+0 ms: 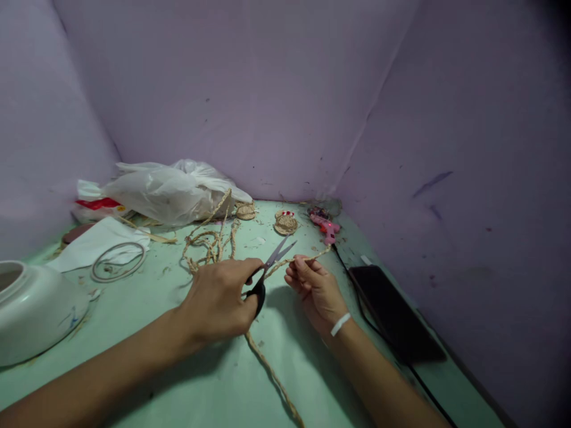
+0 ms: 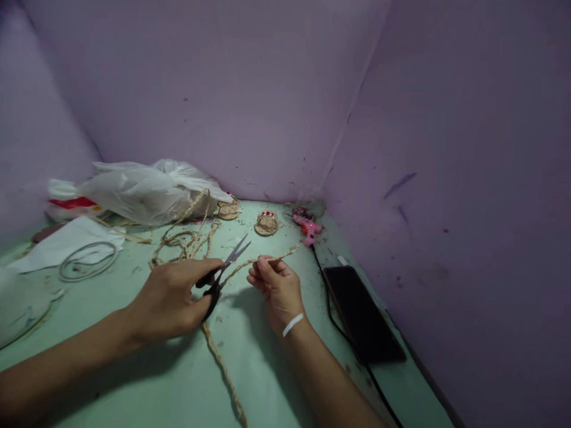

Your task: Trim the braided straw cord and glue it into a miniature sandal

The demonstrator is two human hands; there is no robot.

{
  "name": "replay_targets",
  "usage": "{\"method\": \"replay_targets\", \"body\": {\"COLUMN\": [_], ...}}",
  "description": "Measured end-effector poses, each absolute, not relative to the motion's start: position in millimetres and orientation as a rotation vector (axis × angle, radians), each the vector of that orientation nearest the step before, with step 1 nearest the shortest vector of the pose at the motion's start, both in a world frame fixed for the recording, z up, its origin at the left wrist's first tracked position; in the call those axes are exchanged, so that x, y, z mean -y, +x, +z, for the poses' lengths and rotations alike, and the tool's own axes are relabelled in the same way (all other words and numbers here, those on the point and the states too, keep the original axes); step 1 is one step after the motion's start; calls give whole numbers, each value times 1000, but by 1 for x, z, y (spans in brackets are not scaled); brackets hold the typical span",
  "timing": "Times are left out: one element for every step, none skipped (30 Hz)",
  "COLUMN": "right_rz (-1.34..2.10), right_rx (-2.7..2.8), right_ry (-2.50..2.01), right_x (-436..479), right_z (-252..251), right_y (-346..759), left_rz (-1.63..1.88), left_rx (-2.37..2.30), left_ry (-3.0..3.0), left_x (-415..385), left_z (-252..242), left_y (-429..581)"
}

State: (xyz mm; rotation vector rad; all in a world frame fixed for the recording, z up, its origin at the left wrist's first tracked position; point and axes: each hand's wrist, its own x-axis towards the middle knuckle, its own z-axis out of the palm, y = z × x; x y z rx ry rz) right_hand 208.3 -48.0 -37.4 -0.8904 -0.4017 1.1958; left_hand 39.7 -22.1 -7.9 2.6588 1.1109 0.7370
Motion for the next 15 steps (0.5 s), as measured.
{"method": "replay_targets", "body": {"right_rz": [1211,1226,1241,1256,1267,1274,1278,1282,1285,1287,1289,1289,1285,1280,1274], "right_rx": [378,353,328,307,291,281,277,277,284,296,313,331,347,359,364], "right_ry": [-882,-872,-861,-851,-840,-832,-826,-823,-820,-816,-812,-806,-801,-797,-798], "right_x": [48,49,49,50,50,51,52,52,53,54,54,55,55,55,56], "right_z": [-37,-37,-36,-36,-35,-35,-34,-34,-34,-33,-33,-34,-34,-34,-35], "right_y": [208,208,208,207,207,206,205,205,204,203,202,201,201,200,200], "left_rz": [783,812,816,796,754,696,636,577,521,473,437,410,391,375,358], "left_rx": [-1119,-1122,-1119,-1119,-1123,-1135,-1156,-1179,-1198,-1213,-1230,-1247,-1264,-1284,-1305], "left_ry": [2640,2605,2560,2513,2473,2448,2441,2453,2475,2505,2534,2562,2587,2610,2632], "left_x": [27,31,35,38,40,41,41,41,40,39,39,39,39,39,40], "left_z": [-7,-7,-6,-6,-5,-5,-6,-7,-8,-9,-10,-10,-11,-12,-12], "left_y": [41,43,44,46,47,48,49,49,50,50,50,51,51,51,51]}}
